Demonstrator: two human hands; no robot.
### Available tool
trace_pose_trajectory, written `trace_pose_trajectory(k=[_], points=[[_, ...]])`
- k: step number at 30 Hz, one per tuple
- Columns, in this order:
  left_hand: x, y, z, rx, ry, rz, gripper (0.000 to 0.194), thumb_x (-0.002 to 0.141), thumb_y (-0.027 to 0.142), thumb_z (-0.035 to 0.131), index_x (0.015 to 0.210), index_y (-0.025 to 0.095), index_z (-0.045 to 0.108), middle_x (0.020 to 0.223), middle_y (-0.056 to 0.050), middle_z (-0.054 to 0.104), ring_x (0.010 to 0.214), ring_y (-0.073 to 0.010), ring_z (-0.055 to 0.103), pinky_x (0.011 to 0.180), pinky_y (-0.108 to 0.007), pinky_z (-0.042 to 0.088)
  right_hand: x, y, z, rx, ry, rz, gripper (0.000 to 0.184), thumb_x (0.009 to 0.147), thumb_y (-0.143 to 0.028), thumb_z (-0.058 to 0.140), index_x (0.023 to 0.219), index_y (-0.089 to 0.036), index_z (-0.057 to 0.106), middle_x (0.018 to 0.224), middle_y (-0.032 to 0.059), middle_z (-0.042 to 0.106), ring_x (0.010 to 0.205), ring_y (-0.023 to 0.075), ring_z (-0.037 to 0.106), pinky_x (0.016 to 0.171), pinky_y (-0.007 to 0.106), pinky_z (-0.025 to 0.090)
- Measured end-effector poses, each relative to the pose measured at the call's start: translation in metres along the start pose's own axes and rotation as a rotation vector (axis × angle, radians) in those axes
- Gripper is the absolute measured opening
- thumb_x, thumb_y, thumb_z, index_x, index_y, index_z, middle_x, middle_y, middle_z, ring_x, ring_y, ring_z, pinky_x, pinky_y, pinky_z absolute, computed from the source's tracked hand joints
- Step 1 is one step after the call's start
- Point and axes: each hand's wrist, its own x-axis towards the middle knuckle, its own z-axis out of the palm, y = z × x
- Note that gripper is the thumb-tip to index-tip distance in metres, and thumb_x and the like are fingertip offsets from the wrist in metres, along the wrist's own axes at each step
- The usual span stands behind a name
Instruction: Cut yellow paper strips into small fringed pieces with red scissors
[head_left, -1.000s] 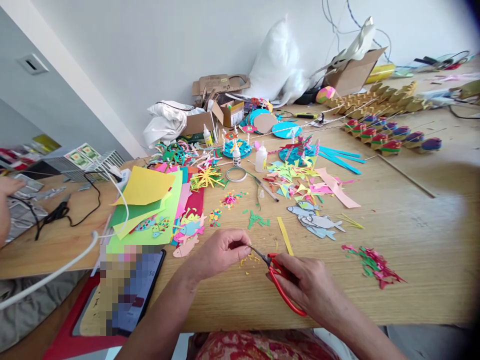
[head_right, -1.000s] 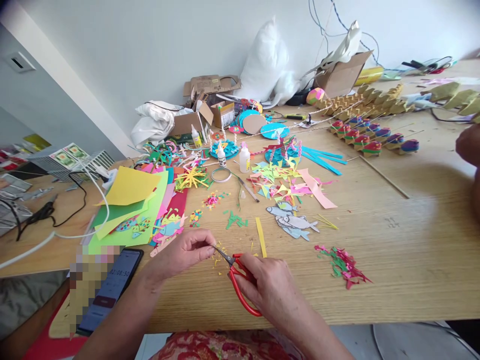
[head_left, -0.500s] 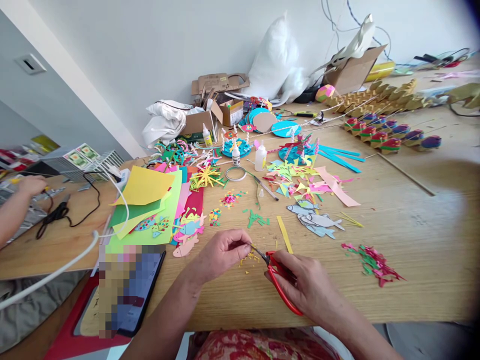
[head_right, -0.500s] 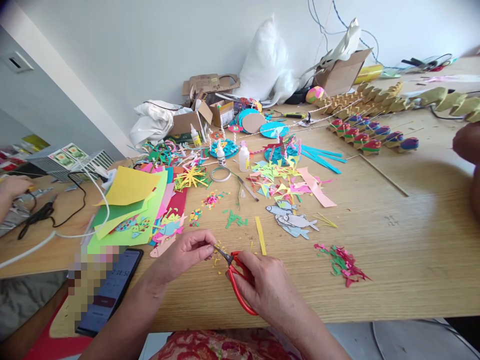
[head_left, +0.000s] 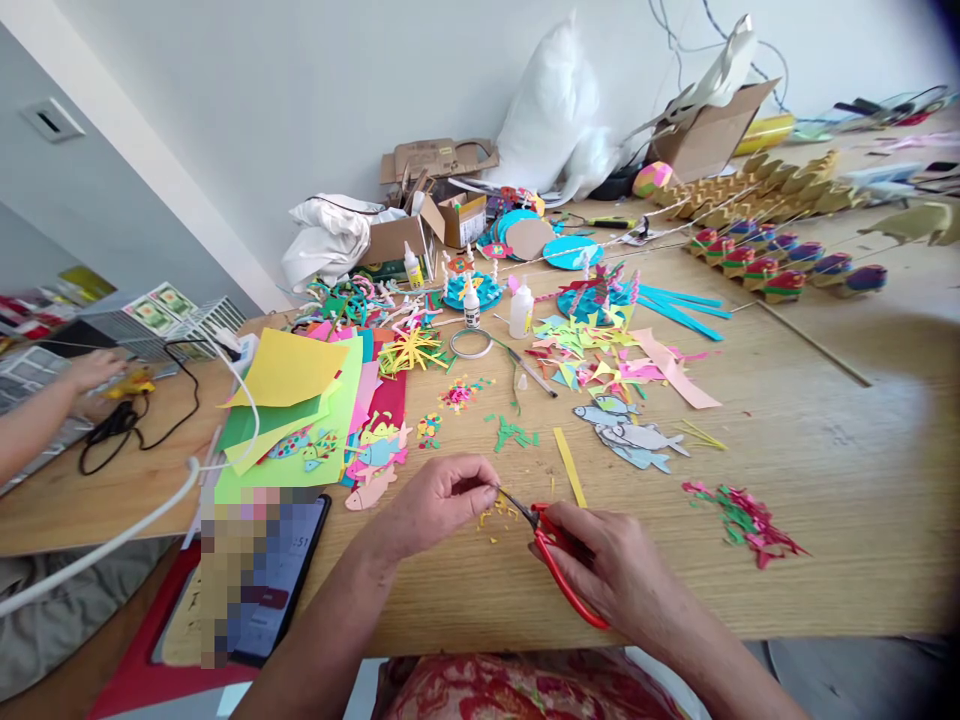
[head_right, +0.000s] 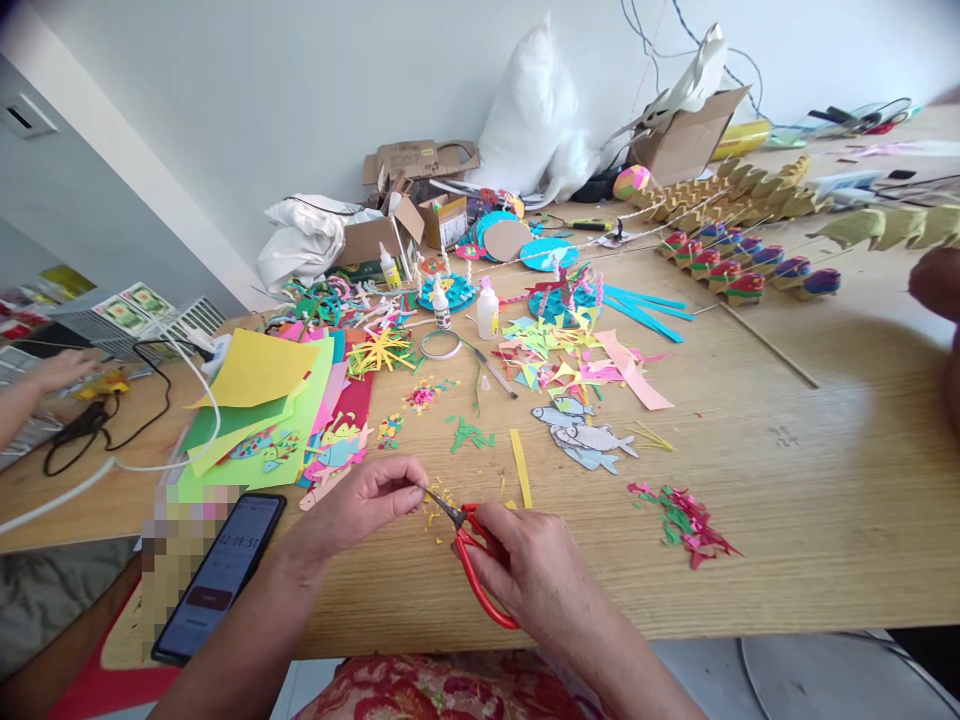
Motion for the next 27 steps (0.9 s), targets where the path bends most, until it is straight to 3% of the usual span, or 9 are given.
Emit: trace_pose_trajectory(k=[27], points=[[0.000,-0.007,0.013,-0.153,0.148,-0.021,0.013,0.075,0.026,0.048,0.070,0.015,0.051,0.063,0.003,0.041,0.062,-0.0100,0.037,0.058,-0.021,0.031,0.003,0.000,0.003,0.018,-0.008,0.007,0.026,0.087,-0.033,0.036,0.066,-0.020,0.045,0.054,0.0002,0.055,0.047,0.0121,0.051,0.047,0.021,0.031]])
